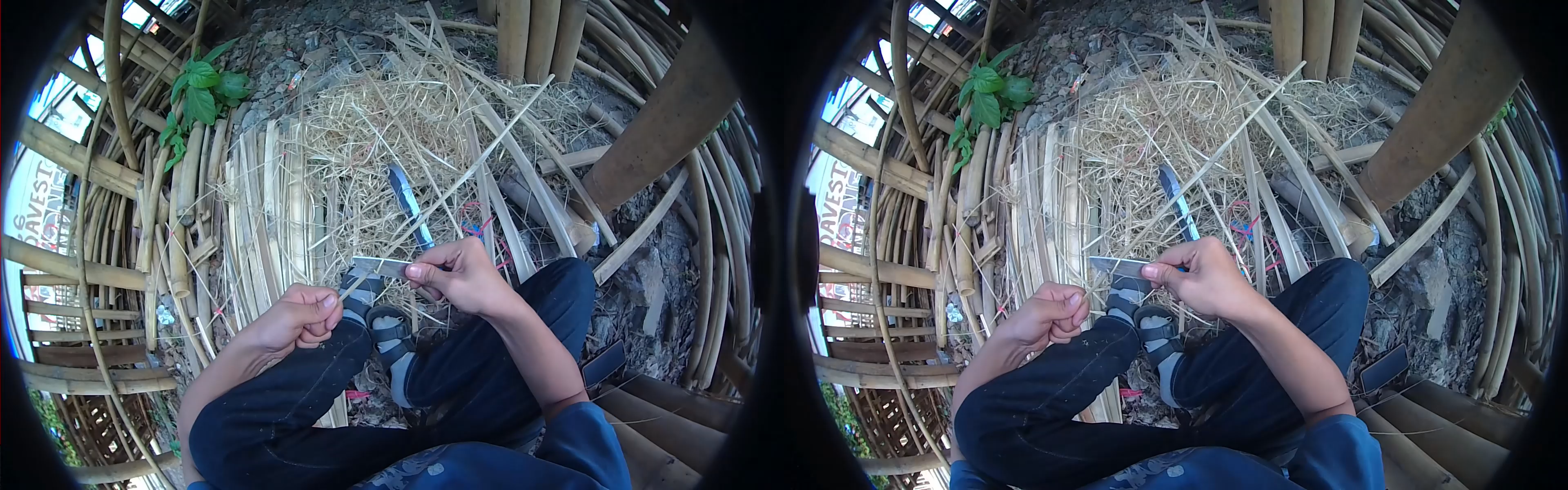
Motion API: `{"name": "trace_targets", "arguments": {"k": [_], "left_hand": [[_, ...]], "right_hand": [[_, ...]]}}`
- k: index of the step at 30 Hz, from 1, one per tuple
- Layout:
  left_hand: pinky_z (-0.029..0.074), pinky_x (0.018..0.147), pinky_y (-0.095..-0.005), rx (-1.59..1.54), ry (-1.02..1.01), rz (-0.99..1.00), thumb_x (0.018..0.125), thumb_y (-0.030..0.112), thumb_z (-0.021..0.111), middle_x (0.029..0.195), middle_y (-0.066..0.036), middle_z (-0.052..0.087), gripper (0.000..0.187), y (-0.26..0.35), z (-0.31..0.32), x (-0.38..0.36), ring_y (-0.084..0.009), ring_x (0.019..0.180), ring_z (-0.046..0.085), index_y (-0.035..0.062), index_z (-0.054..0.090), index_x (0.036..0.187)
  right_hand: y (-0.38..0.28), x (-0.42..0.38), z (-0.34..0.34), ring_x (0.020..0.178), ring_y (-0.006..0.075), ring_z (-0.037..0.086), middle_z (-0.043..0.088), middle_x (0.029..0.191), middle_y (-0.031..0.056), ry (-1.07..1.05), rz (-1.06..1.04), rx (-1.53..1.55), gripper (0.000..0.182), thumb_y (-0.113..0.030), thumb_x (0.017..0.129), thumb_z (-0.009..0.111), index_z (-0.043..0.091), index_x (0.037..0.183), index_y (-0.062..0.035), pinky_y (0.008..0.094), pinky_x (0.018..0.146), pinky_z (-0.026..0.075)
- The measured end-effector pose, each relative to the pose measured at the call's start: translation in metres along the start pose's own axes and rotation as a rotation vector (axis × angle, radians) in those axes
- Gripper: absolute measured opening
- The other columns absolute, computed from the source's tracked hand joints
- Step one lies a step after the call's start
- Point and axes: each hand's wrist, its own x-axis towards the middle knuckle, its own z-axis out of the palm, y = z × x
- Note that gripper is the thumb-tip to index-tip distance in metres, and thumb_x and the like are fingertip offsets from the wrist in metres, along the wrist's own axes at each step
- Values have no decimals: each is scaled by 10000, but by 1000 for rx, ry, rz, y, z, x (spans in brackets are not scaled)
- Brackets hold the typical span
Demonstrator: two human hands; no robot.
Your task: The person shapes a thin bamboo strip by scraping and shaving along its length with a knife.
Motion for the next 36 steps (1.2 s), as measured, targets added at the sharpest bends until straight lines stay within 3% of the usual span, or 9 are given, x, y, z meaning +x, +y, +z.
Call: {"name": "trace_targets", "arguments": {"k": [3,5,7,9,15,17,20,28,36], "left_hand": [[120,408,-232,-6,-2,13,969,323,530,525,61,255,396,-4,-6,-2,-43,442,189,20,503,717],[133,415,-230,18,3,-84,998,271,478,519,55,267,368,-13,-12,-8,-44,441,198,14,490,735],[135,416,-229,27,-7,-79,1000,264,472,522,54,273,362,-20,-17,-9,-43,442,203,15,490,738],[138,417,-228,42,-8,-86,1003,258,466,526,52,280,356,-19,-16,-5,-42,443,208,17,490,742],[175,432,-215,175,101,-35,1023,265,425,563,61,331,334,-15,-2,1,-26,474,251,47,499,781],[188,435,-208,347,139,27,1030,255,406,567,67,330,327,-17,3,2,-22,479,252,53,497,790],[191,433,-206,340,115,0,1032,238,398,568,63,334,319,-16,1,0,-24,476,254,49,498,796],[189,430,-209,291,112,16,1031,230,402,567,55,338,322,-10,1,-8,-26,475,254,39,497,790],[196,449,-205,239,139,-57,1023,226,428,577,55,343,318,-22,-12,-20,-30,487,257,35,509,782]], "right_hand": [[-7,-1,-11,506,44,446,549,568,-8,99,-31,149,232,-140,901,653,678,762,44,227,455,340],[-10,5,-55,493,46,423,535,585,-6,376,-71,218,252,-184,936,608,654,793,18,214,430,307],[-11,3,-85,492,42,436,535,576,0,360,-29,218,284,-215,945,596,648,782,11,201,425,301],[-3,6,-72,478,39,434,533,567,-3,396,-15,301,288,-226,940,604,643,767,1,192,422,300],[5,6,10,497,38,448,542,580,-10,-78,174,228,281,-192,940,605,658,769,24,205,467,353],[19,5,26,504,37,460,554,590,-8,-180,131,276,280,-191,936,612,663,764,24,204,468,363],[16,2,27,490,32,446,544,578,-13,-106,104,261,257,-202,930,623,665,773,-2,206,437,328],[9,5,7,506,33,482,586,612,-2,-6,101,153,225,-179,902,660,681,788,13,195,440,350],[5,12,-61,496,31,431,533,579,-10,240,31,309,297,-228,956,576,643,759,-16,199,447,315]]}}
